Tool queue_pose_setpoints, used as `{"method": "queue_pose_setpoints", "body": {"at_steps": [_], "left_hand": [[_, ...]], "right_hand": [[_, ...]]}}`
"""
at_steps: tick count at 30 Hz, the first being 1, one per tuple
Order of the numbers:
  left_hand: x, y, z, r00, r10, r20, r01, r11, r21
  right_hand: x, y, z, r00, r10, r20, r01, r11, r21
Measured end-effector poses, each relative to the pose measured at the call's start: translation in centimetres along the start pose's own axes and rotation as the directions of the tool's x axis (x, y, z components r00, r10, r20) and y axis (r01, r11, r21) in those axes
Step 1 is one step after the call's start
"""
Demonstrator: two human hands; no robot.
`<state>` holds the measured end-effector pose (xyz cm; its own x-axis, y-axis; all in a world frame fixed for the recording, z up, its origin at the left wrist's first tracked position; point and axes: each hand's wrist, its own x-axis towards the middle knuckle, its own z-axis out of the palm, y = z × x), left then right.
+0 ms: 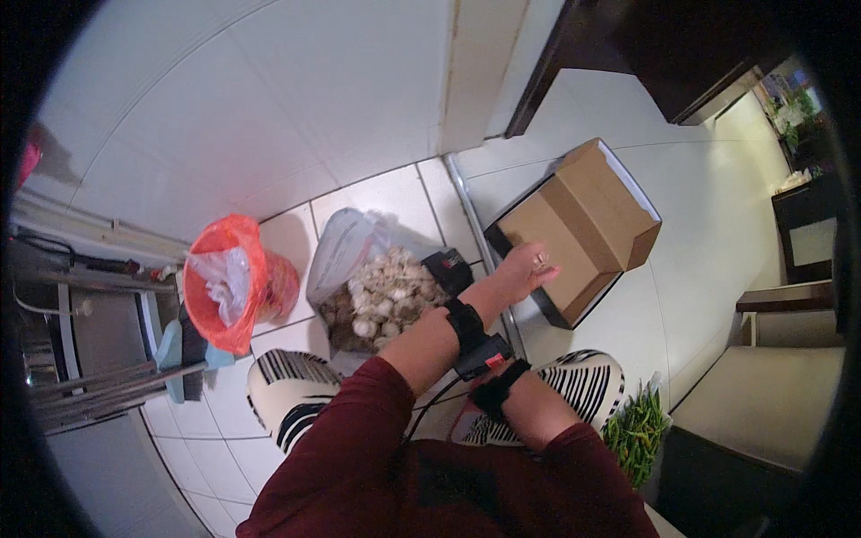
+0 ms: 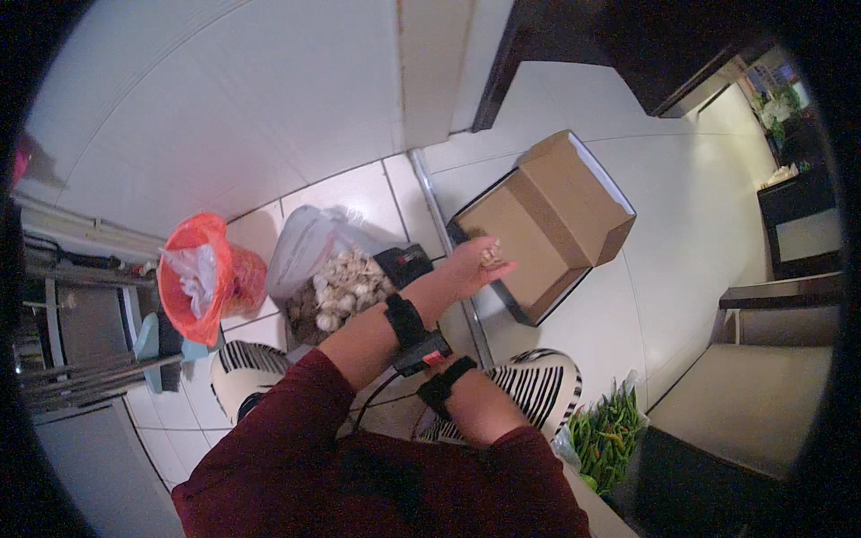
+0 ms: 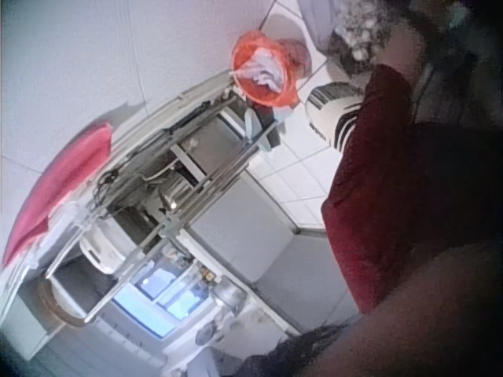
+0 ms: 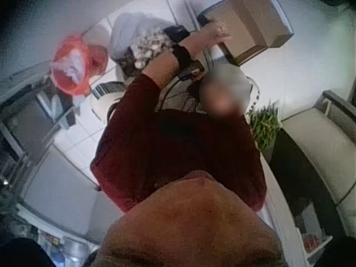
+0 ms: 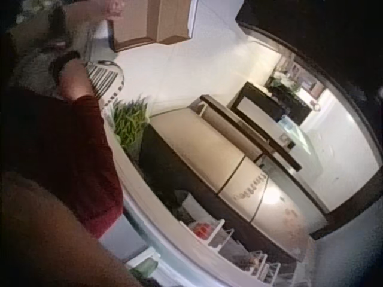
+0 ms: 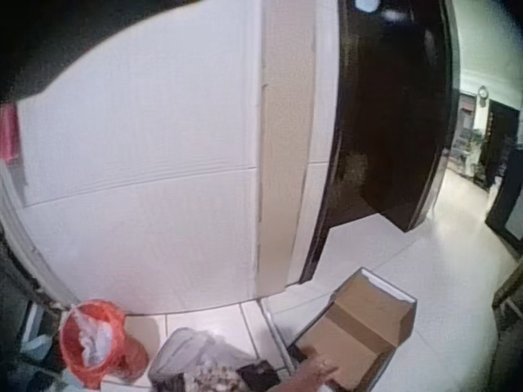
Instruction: The person carries a cardboard box and a plastic bag of garlic into the kitchen, then sits on the floor and peels garlic cloves by hand, placing the peeled cloves into the box and discarding the skins into a nearby bin.
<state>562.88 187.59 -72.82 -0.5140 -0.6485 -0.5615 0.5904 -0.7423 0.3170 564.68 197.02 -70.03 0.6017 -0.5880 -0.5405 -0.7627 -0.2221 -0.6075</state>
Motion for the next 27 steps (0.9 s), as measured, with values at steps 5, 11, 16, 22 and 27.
{"method": "queue_pose_setpoints", "body": {"at_steps": [5, 11, 16, 22, 27], "left_hand": [[6.7, -4.2, -3.5, 0.830, 0.224, 0.511, -0.515, -0.049, 0.856], [4.5, -2.0, -5.6, 0.952, -0.124, 0.278, -0.298, -0.561, 0.772], [-1.9, 4.1, -2.7, 0.930, -0.188, 0.317, -0.361, -0.634, 0.684], [-15.5, 10.0, -4.4, 0.762, 0.643, 0.080, -0.290, 0.229, 0.929], [-22.7, 6.7, -7.8, 0.763, 0.597, -0.248, -0.059, 0.447, 0.893]], "right_hand": [[0.0, 0.9, 0.1, 0.997, -0.058, 0.055, 0.056, 0.998, 0.033], [0.7, 0.7, -0.1, 0.988, -0.117, 0.105, 0.108, 0.990, 0.086], [1.8, 0.0, -1.0, 0.982, -0.151, 0.114, 0.129, 0.975, 0.178], [4.2, 0.0, -4.1, 0.995, -0.097, 0.036, 0.041, 0.690, 0.723], [3.4, -1.8, -3.2, 0.977, -0.154, -0.145, 0.206, 0.533, 0.821]]}}
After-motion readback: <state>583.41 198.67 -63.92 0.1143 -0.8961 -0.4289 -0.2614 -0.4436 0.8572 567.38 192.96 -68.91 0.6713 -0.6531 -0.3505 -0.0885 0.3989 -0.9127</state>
